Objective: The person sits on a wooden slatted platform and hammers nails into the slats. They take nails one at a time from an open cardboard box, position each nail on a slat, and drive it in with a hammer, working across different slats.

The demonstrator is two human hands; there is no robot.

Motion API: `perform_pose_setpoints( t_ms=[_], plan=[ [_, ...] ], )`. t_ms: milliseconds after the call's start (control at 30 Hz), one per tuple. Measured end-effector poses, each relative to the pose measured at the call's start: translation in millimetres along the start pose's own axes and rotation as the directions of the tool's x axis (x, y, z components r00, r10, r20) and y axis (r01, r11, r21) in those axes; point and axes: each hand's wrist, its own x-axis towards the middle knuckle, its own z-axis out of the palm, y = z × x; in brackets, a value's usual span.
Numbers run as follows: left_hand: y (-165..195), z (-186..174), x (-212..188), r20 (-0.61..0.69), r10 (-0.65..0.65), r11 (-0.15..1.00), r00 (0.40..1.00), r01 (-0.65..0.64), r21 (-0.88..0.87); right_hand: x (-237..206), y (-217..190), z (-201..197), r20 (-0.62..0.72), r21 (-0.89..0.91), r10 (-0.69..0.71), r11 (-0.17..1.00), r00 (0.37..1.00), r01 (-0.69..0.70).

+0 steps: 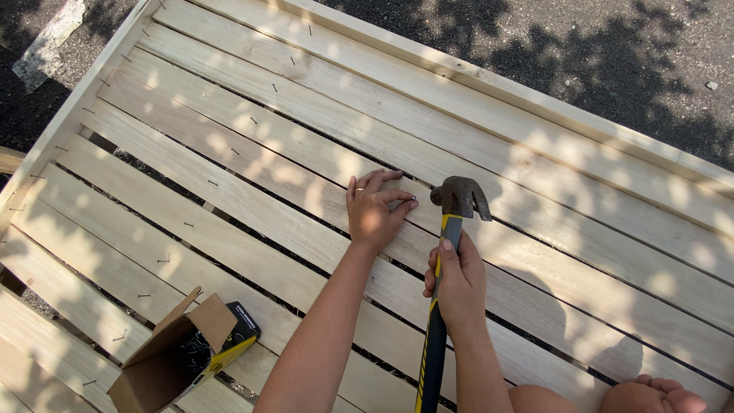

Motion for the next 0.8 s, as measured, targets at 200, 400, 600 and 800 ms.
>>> perform_pose_setpoints(
  t_ms=[200, 400, 600, 800],
  plan=[
    [-4.2, 4.5, 0.6, -0.013, -0.007, 1.000, 1.000, 0.007, -0.027, -6.3, 3.3, 8.2, 0.129, -0.014, -0.116, 0.993, 0.985, 0.118],
    [-4.2, 6.7, 2.4, -0.021, 0.015, 1.000, 1.000, -0.014, 0.027, -4.4, 1.2, 15.5, 0.110, -0.117, -0.013, 0.993, 0.994, 0.026],
    [-0.9, 1.9, 2.7, -0.009, -0.009, 1.000, 1.000, 0.009, 0.008, -3.5, -3.2, 6.8, 0.147, 0.124, -0.115, 0.988, 0.982, 0.097],
    [0.7, 1.0, 4.0, -0.026, 0.025, 1.000, 0.999, -0.025, -0.001, 1.7, -0.8, 11.8, 0.068, -0.151, 0.000, 0.988, 0.998, 0.010]
  ],
)
